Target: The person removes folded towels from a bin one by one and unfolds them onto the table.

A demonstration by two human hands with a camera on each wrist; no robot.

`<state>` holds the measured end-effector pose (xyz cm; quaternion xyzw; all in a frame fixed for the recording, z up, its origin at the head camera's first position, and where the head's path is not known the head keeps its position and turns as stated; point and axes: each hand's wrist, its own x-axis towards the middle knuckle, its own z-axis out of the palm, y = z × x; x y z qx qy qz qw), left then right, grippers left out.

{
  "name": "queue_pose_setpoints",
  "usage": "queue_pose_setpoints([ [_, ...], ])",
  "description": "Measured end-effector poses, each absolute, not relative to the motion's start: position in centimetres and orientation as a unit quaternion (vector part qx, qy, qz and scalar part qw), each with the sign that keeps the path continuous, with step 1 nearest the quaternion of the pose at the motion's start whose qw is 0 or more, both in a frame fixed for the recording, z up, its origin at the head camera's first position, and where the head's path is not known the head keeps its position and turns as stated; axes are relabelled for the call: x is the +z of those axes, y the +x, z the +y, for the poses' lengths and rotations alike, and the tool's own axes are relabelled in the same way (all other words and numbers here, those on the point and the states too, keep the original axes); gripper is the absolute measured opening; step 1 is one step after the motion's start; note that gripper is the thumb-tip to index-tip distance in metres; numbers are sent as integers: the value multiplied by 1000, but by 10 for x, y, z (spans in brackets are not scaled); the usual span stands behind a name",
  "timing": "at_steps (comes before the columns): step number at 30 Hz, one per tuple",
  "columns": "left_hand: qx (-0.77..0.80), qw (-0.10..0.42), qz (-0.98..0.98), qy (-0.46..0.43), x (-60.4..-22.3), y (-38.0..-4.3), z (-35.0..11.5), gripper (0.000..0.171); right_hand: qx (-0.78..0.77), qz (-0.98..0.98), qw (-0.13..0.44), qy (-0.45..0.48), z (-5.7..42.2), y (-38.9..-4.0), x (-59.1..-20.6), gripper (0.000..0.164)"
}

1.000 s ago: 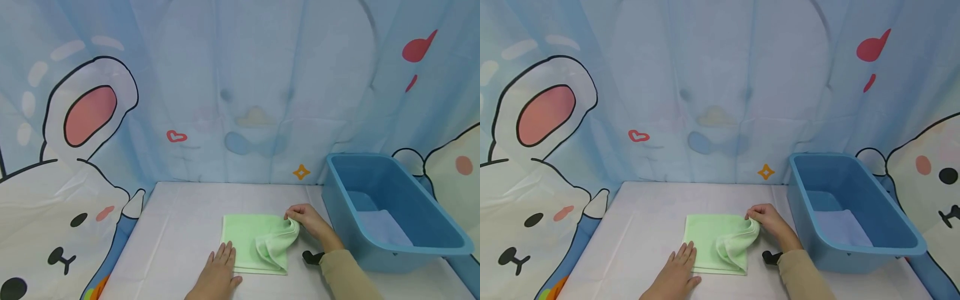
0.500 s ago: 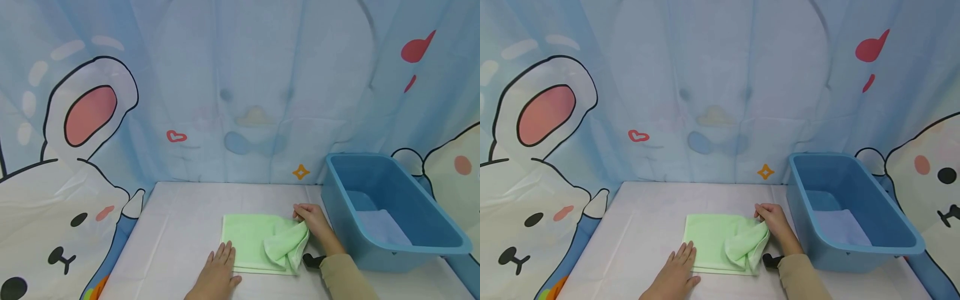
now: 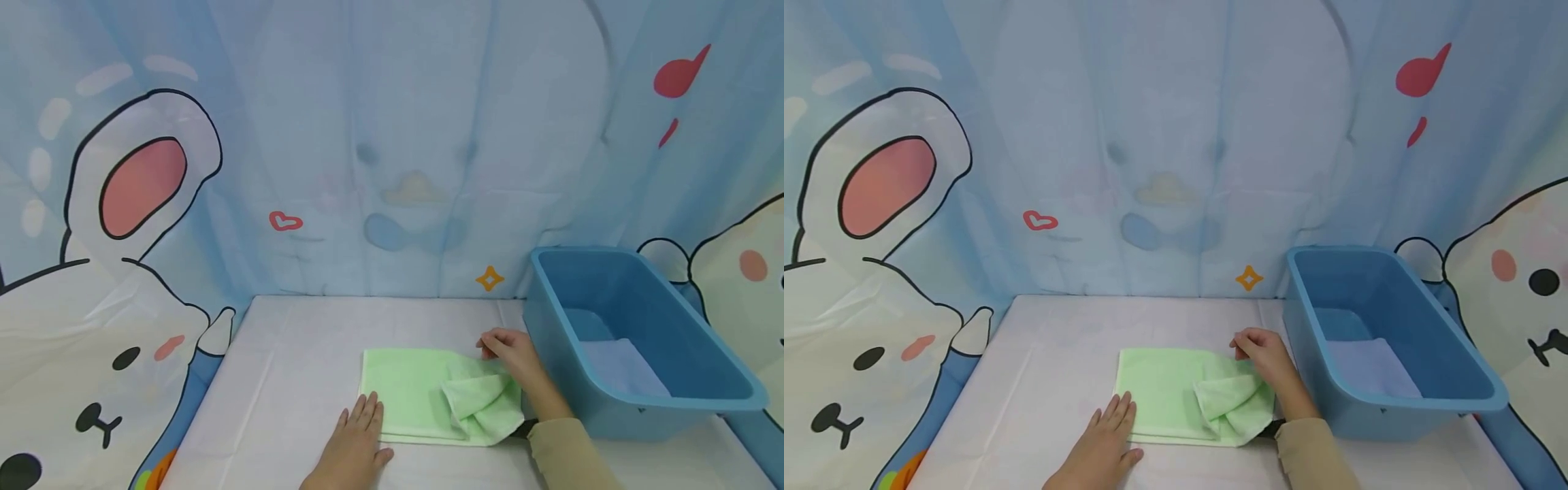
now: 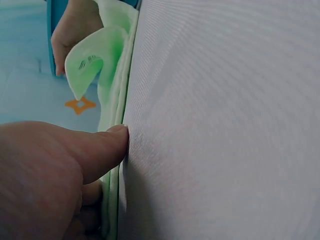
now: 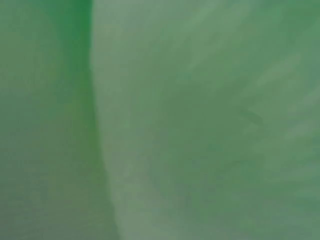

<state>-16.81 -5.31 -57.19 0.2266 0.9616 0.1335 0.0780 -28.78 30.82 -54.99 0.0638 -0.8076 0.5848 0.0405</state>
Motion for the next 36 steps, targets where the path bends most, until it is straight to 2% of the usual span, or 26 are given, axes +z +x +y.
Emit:
queue_pose_setpoints([
  [6,135,81,962,225,-570,-167,-52,83,616,-744,-159,204,304,-272,-539,39],
  [9,134,80,961,226,-571,-167,-52,83,607,-734,-217,214,300,-265,-539,42],
  [11,131,80,962,227,-572,-167,-52,83,592,-753,-204,203,298,-262,-539,40],
  [15,128,80,963,223,-574,-169,-52,83,527,-823,-122,176,294,-263,-541,31],
  [17,126,81,964,221,-575,-169,-52,83,494,-846,-106,171,292,-267,-542,27],
  [19,126,81,964,221,-576,-169,-52,83,467,-859,-115,178,289,-271,-544,26],
  [24,130,79,964,220,-578,-169,-52,83,470,-840,-184,198,284,-277,-546,30],
  [28,139,81,962,220,-578,-169,-52,84,483,-821,-229,202,284,-276,-545,26],
  [32,141,82,962,219,-577,-168,-52,84,491,-807,-240,224,292,-273,-547,17],
  [36,141,80,962,218,-574,-167,-52,84,523,-776,-247,249,306,-271,-549,22],
])
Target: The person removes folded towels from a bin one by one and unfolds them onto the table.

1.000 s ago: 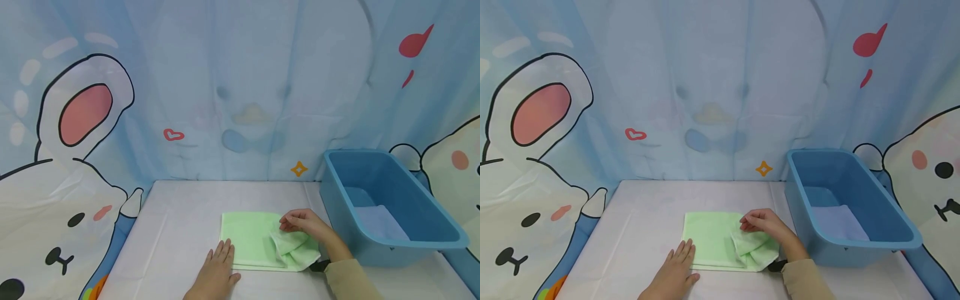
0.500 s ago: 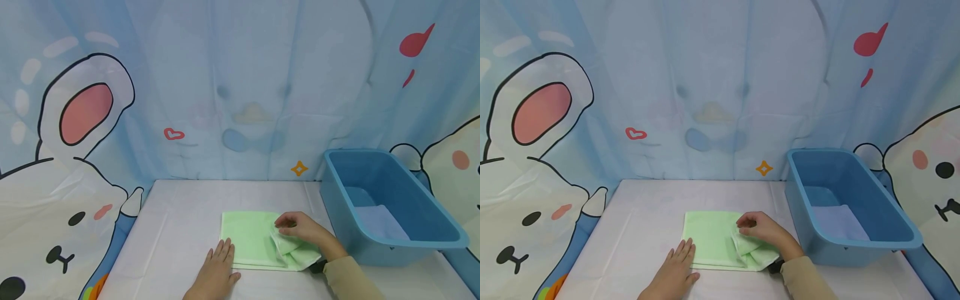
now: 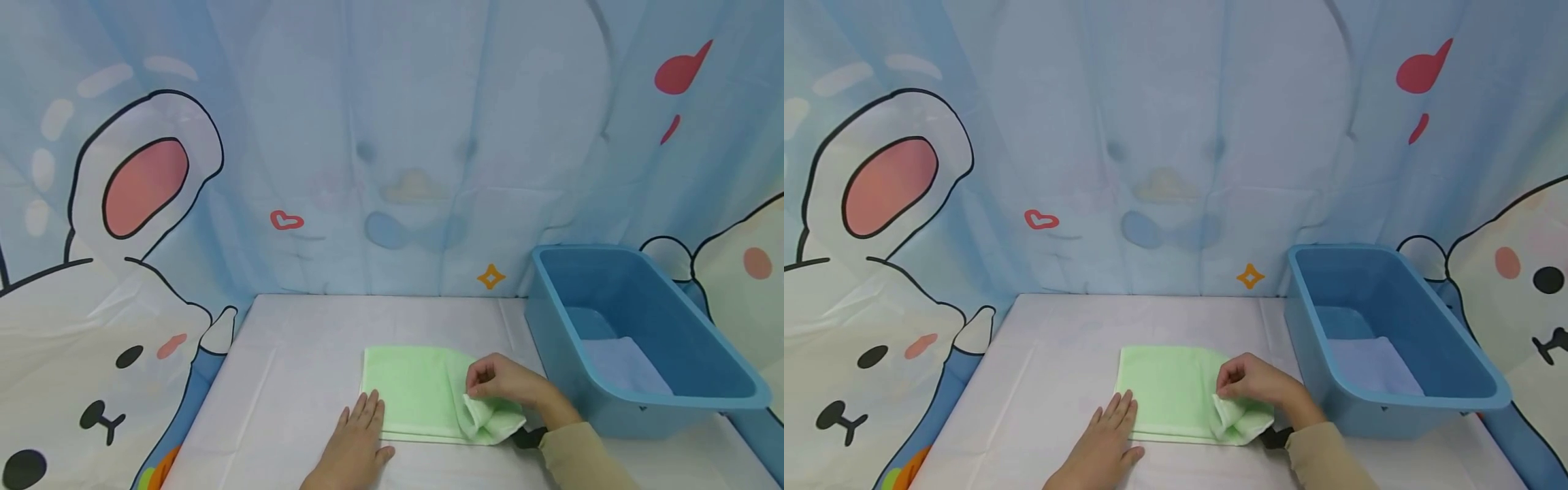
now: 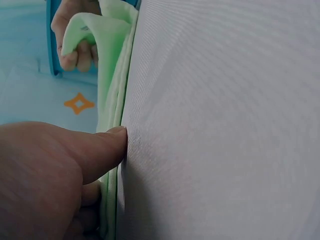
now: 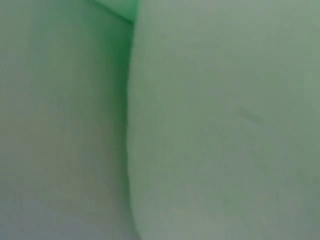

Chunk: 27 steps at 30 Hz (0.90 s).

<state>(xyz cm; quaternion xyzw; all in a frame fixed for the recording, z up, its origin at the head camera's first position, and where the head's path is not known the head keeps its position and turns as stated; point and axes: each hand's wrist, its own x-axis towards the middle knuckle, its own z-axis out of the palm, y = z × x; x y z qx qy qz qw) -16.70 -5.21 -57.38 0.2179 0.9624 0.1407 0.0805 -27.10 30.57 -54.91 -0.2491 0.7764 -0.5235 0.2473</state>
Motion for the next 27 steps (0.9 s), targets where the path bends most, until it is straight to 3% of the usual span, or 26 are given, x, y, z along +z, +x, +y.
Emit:
queue_pose_setpoints([
  [17,145,79,962,219,-581,-169,-54,85,-544,712,373,-242,332,-252,-541,38],
  [22,144,80,962,218,-579,-169,-53,85,-545,709,371,-249,328,-249,-538,37],
  [27,150,88,961,213,-574,-167,-53,83,-575,714,301,-263,323,-252,-533,29],
])
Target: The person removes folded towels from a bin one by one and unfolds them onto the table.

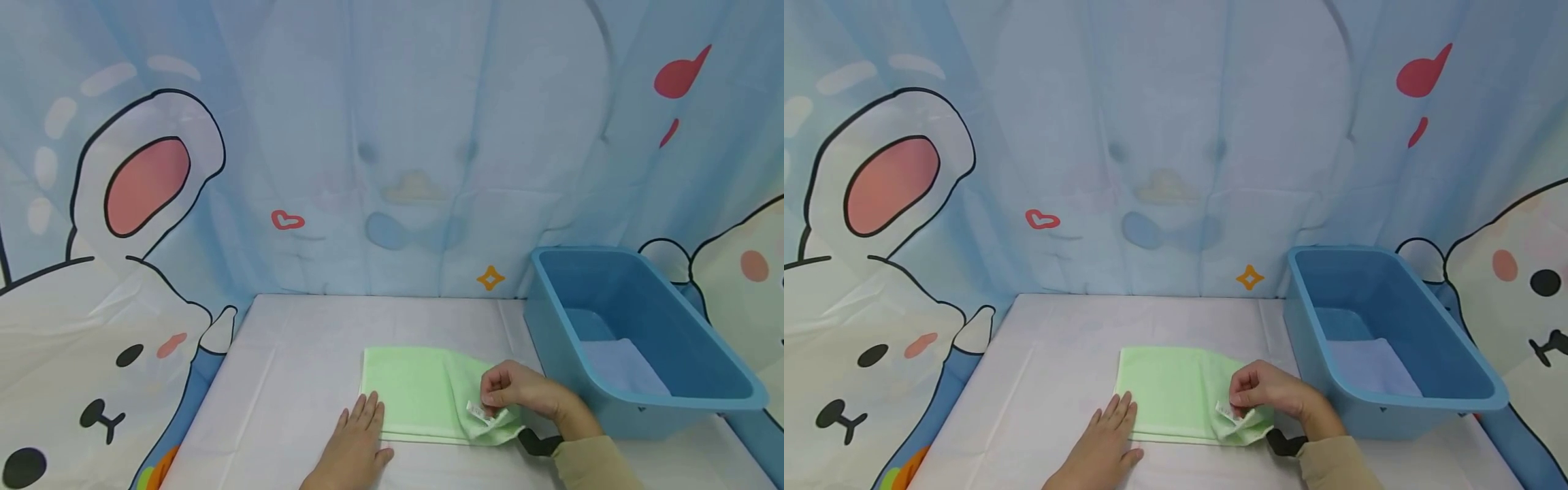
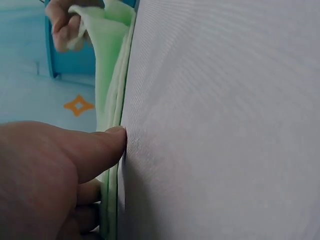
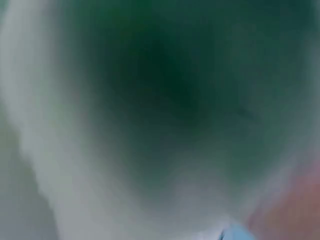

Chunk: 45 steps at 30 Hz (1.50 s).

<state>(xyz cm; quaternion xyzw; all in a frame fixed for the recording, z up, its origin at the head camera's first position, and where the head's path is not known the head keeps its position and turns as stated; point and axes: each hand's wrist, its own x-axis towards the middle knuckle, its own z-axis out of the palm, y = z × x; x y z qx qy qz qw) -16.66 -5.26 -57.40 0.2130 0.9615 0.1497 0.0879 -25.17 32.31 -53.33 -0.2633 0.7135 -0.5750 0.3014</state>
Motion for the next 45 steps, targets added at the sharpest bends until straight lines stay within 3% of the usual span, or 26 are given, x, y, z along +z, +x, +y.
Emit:
queue_pose_setpoints([
  [9,136,80,961,228,-569,-154,-45,83,-478,864,68,-142,301,-268,-527,26],
  [13,152,80,965,199,-571,-144,-37,93,-412,903,11,-119,293,-278,-534,28],
  [18,183,54,971,144,-575,-130,-27,103,-396,913,15,-96,289,-286,-548,33],
  [22,211,63,967,131,-574,-126,-22,105,-378,922,18,-76,287,-291,-558,32],
  [34,219,80,963,135,-575,-124,-15,100,-354,932,43,-61,285,-296,-564,9],
  [41,186,28,970,156,-578,-132,-13,94,-354,933,46,-54,288,-294,-564,7],
  [45,196,28,965,172,-578,-143,-15,90,-356,932,49,-51,291,-296,-566,6],
])
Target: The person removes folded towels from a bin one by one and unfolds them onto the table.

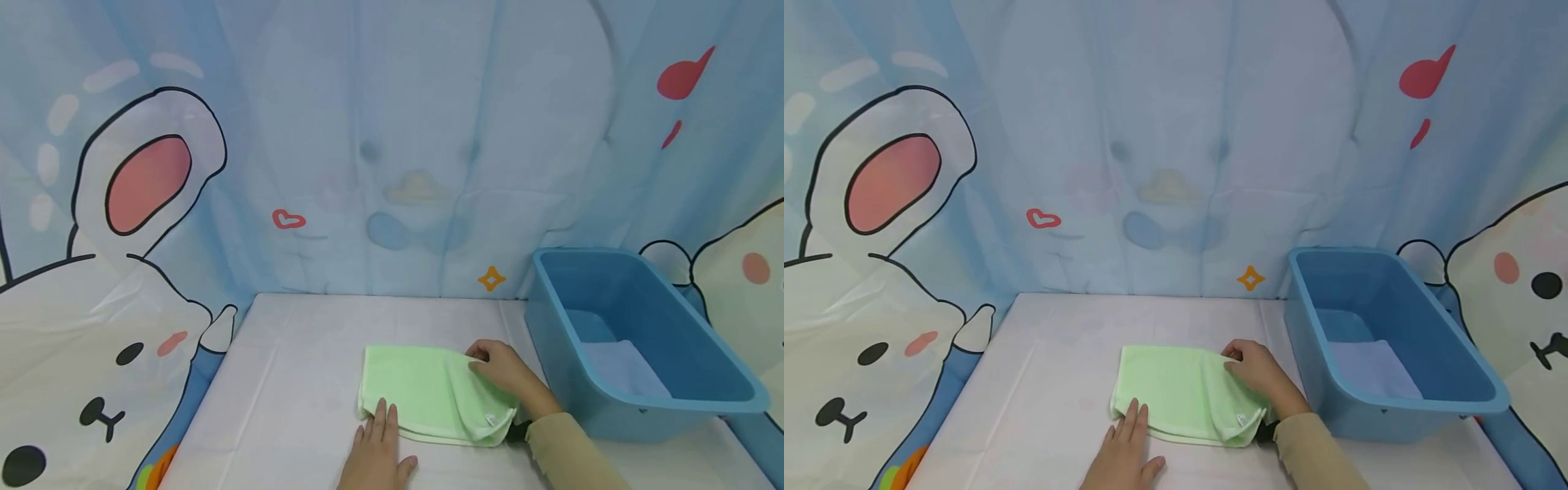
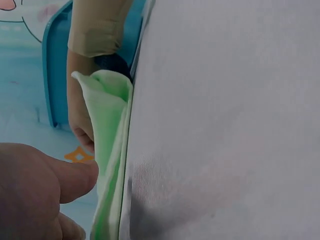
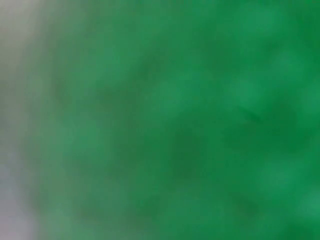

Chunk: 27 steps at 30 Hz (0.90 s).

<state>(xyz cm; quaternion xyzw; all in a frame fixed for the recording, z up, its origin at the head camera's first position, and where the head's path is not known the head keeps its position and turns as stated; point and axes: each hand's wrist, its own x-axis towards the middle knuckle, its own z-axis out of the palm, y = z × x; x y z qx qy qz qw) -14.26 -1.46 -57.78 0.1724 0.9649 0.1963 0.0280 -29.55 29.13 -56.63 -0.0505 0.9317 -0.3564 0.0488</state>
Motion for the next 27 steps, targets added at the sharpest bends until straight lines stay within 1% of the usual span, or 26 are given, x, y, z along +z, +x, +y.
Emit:
queue_pose_setpoints([
  [4,214,44,961,169,-574,-150,-17,84,-355,932,52,-48,293,-295,-569,6],
  [6,207,43,963,168,-573,-152,-18,82,-354,932,53,-49,294,-294,-570,6],
  [11,183,30,969,165,-574,-156,-18,77,-350,934,53,-47,294,-292,-569,6],
  [22,115,33,980,158,-574,-175,-30,73,-344,937,54,-29,294,-280,-568,7],
  [27,96,12,983,158,-574,-182,-34,71,-345,937,50,-12,293,-269,-567,8],
])
